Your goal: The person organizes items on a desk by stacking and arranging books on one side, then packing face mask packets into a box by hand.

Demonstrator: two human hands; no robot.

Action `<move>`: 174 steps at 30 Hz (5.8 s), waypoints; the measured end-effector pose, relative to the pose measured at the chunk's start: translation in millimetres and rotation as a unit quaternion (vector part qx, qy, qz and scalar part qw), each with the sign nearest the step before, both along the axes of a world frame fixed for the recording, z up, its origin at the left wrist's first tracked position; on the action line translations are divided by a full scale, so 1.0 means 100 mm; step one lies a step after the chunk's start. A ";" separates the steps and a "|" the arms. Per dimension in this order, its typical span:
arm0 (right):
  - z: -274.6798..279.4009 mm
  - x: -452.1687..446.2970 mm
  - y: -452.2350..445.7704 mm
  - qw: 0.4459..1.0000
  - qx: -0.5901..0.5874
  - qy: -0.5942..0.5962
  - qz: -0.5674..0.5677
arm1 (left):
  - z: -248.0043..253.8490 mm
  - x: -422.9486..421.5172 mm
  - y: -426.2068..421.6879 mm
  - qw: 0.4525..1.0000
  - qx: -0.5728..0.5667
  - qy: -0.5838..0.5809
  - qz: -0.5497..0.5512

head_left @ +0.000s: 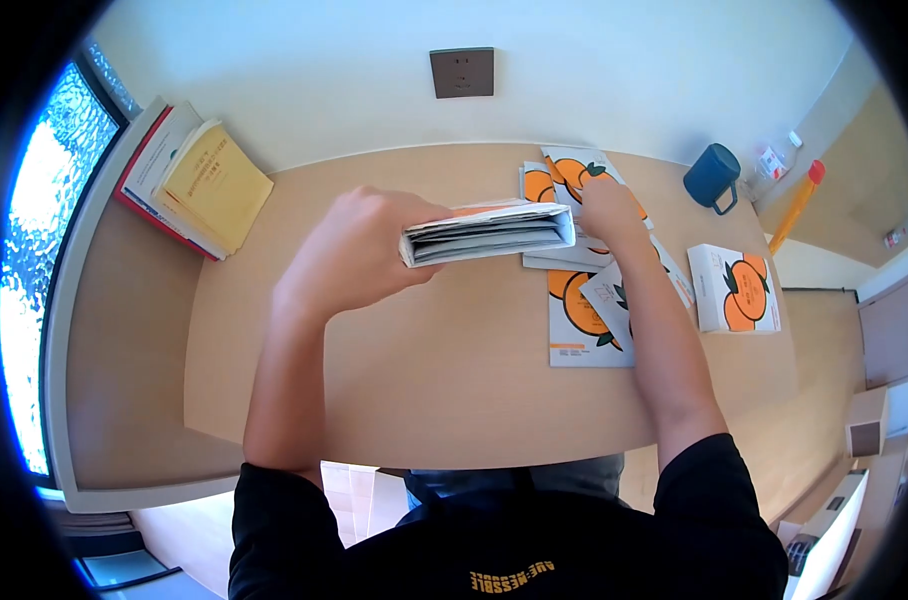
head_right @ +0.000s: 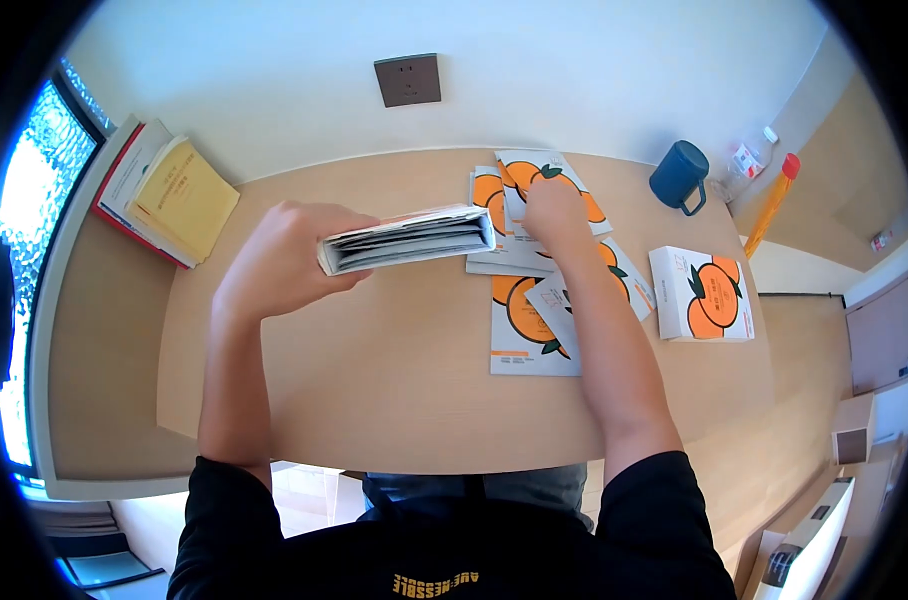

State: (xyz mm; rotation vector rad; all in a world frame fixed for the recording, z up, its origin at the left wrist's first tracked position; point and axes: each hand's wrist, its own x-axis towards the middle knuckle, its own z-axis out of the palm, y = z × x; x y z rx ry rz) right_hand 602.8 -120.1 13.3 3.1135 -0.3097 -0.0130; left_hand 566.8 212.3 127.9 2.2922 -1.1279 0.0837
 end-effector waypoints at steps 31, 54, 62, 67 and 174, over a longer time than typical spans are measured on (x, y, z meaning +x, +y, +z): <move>1.17 -1.15 0.97 0.638 0.586 -0.349 0.358 | -0.07 0.05 0.06 0.999 0.002 -0.029 0.041; 1.25 -1.05 1.04 0.713 0.246 -0.406 0.515 | -0.08 0.13 0.07 0.998 -0.014 -0.040 -0.035; 1.23 -1.12 1.04 0.809 0.254 -0.309 0.431 | 0.00 0.05 0.03 0.999 0.025 0.024 0.010; 1.06 -0.95 1.15 0.795 0.196 -0.357 0.449 | 0.02 0.03 0.02 1.000 0.014 0.011 0.001; 1.21 -0.83 0.53 0.822 0.446 -0.052 0.349 | 0.09 0.15 0.20 0.942 -0.158 0.242 -0.171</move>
